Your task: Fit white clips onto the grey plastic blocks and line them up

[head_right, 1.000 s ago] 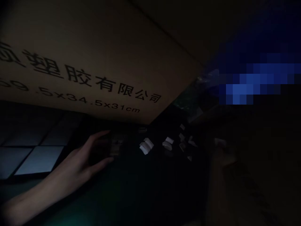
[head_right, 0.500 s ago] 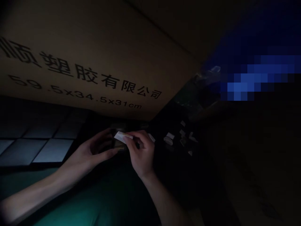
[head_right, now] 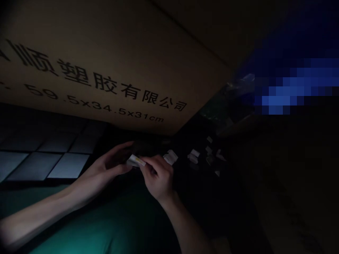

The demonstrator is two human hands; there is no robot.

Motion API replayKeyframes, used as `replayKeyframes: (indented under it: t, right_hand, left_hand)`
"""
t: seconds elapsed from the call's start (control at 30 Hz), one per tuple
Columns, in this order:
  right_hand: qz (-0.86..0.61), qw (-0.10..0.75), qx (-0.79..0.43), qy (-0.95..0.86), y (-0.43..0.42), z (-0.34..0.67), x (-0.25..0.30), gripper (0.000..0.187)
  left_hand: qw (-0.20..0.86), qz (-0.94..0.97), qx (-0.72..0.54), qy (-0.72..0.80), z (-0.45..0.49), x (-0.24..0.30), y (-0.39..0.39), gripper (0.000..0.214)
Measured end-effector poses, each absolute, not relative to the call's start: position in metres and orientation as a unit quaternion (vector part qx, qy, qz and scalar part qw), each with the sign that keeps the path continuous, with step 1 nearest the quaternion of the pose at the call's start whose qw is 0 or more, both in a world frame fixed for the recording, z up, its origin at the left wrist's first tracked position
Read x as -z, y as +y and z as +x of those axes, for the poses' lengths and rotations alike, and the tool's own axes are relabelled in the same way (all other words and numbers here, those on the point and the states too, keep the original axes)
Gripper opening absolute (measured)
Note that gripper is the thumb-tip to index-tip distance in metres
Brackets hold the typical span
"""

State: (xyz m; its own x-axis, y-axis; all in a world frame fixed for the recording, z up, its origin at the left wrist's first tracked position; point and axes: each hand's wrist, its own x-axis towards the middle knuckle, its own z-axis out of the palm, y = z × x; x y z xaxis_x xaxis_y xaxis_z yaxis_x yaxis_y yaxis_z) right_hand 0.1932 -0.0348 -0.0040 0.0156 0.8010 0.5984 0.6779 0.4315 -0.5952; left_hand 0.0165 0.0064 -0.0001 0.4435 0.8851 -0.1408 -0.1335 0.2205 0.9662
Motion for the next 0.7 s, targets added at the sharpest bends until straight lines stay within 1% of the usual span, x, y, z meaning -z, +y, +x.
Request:
replayKeyframes:
  t: [0.13,0.27,0.5,0.7]
  right_hand:
    - [-0.507,0.479,-0.033,-0.716,-0.035,0.191,0.006,0.019]
    - [-0.523,0.472,-0.008,-0.71,-0.034,0.186,0.008,0.02]
    - [-0.512,0.452,0.043,-0.73,-0.036,0.183,0.012,0.023]
    - [-0.501,0.429,0.085,-0.747,-0.037,0.182,0.015,0.019]
  left_hand:
    - [0.677,0.518,-0.366,0.373,0.015,-0.002,0.007,0.063]
    - [0.663,0.534,-0.366,0.375,0.014,-0.005,0.007,0.062]
    - [0.587,0.599,-0.378,0.391,0.015,0.004,0.001,0.053]
    - [0.539,0.628,-0.388,0.406,0.017,0.008,0.0,0.047]
